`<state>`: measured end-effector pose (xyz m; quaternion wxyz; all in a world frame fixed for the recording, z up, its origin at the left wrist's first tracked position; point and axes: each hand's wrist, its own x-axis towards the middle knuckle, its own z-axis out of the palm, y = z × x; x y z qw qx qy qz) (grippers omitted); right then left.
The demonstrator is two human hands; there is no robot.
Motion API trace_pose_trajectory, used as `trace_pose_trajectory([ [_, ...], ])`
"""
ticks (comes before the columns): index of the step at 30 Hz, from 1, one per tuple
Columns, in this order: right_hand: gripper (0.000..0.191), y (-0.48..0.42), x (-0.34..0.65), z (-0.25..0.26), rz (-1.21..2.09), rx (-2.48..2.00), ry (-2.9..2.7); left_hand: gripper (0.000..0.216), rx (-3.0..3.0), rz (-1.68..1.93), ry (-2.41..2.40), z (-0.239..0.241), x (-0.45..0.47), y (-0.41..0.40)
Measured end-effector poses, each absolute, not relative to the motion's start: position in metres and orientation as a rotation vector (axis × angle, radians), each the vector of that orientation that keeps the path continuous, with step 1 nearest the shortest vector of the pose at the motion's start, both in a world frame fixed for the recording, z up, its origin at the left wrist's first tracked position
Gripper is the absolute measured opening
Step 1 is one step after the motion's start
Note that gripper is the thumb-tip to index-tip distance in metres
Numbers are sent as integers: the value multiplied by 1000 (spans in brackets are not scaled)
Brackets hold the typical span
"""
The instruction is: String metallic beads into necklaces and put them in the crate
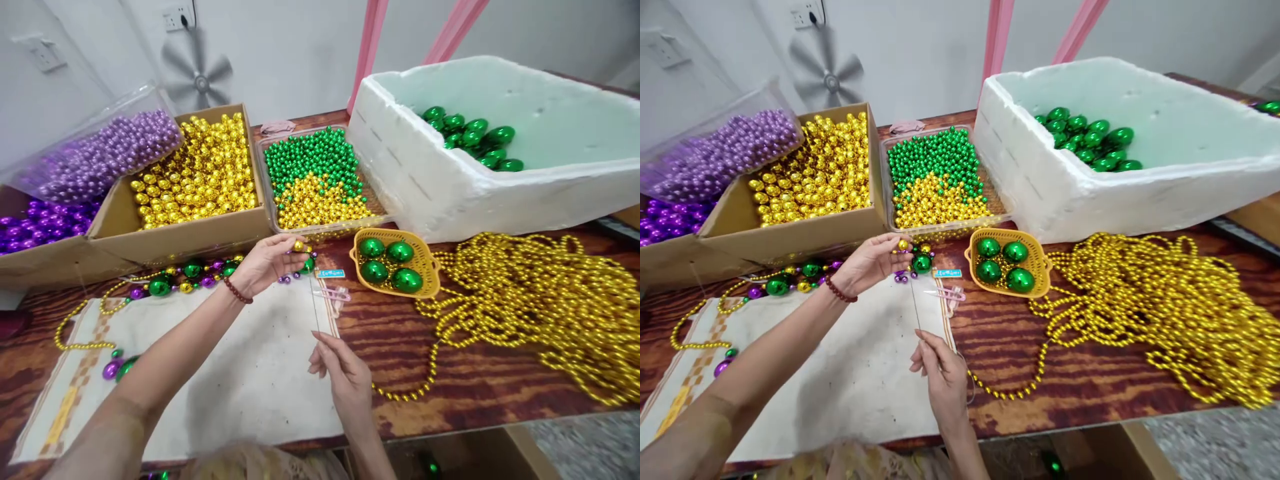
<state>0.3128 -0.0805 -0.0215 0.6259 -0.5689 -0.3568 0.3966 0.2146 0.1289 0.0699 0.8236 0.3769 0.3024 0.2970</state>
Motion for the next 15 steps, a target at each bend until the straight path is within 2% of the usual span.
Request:
trace_pose_trajectory([
  [15,24,-85,302,-7,826,-1430,-994,12,610,713,671,65,184,98],
])
